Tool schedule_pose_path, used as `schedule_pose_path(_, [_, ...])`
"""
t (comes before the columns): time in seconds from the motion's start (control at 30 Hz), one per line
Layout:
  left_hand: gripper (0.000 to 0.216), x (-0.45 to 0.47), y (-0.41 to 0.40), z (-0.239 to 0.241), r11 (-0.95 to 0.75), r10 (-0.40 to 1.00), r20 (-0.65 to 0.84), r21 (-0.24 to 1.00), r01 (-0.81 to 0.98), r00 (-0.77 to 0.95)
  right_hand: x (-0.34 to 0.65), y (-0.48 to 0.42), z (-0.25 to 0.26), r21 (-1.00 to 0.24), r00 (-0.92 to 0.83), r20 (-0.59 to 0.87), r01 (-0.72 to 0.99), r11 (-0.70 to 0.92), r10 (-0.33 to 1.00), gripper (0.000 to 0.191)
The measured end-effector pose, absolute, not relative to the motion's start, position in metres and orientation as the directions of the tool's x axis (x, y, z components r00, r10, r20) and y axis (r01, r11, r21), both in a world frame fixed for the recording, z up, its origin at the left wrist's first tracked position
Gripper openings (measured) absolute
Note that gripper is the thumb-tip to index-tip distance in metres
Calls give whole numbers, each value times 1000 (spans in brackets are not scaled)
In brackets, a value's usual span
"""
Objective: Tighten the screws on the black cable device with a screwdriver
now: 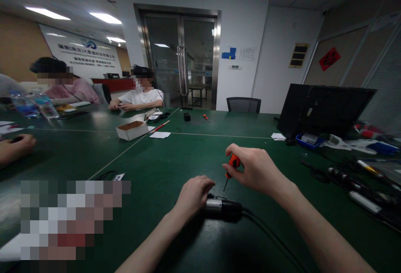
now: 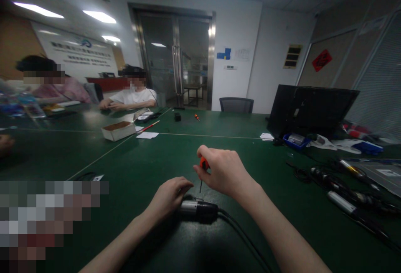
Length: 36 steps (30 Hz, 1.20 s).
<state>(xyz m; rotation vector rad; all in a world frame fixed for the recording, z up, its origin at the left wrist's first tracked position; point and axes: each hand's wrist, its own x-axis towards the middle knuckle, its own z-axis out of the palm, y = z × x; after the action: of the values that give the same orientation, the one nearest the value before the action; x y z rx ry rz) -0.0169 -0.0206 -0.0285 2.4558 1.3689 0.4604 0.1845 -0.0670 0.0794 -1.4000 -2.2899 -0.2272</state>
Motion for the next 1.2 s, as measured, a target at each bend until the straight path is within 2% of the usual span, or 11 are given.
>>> schedule_pose_path(0.2, [27,-19,-22,-19,-482,870,108,392,784,481,192,-70,83,-190,-296,527,873,450,797,23])
schedule_pose_path(0.37, [28,-28,-29,-5,-483,803,-138,419,769,580,196,-76,91,-182,-296,574,863,471,764,15])
schedule_pose_path(0.4, [22,-31,-30,-2,-497,781,-158,427,755,604,195,-76,91,-177,-305,553,867,467,775,17])
schedule_pose_path(0.47, [35,-37,-31,1,-515,761,-178,419,748,624,193,-76,87,-199,-311,469,875,442,826,14])
schedule_pose_path(0.53, [36,-39,-31,2,-542,740,-180,412,733,648,190,-77,76,-239,-304,343,887,395,889,6])
schedule_pose_path(0.67, [34,-30,-35,-2,-602,652,-190,461,653,735,190,-90,35,-282,-351,46,894,349,935,8])
schedule_pose_path(0.73, [36,-21,-41,-5,-625,621,-182,472,622,763,194,-103,13,-295,-372,-73,895,336,925,25])
schedule_pose_path(0.87, [44,-11,-48,-7,-647,566,-121,548,530,816,206,-132,-10,-310,-271,-137,925,219,953,25])
schedule_pose_path(0.97, [29,-12,-43,-8,-617,651,13,591,520,759,221,-152,-12,-355,-185,-187,929,110,965,23])
schedule_pose_path(1.07, [31,-16,-32,-14,-586,757,64,507,632,651,251,-169,-18,-408,-75,-229,913,-26,970,25])
schedule_pose_path(1.2, [39,-15,-24,-27,-621,735,18,420,662,678,316,-183,-38,-406,178,-233,876,-262,956,45])
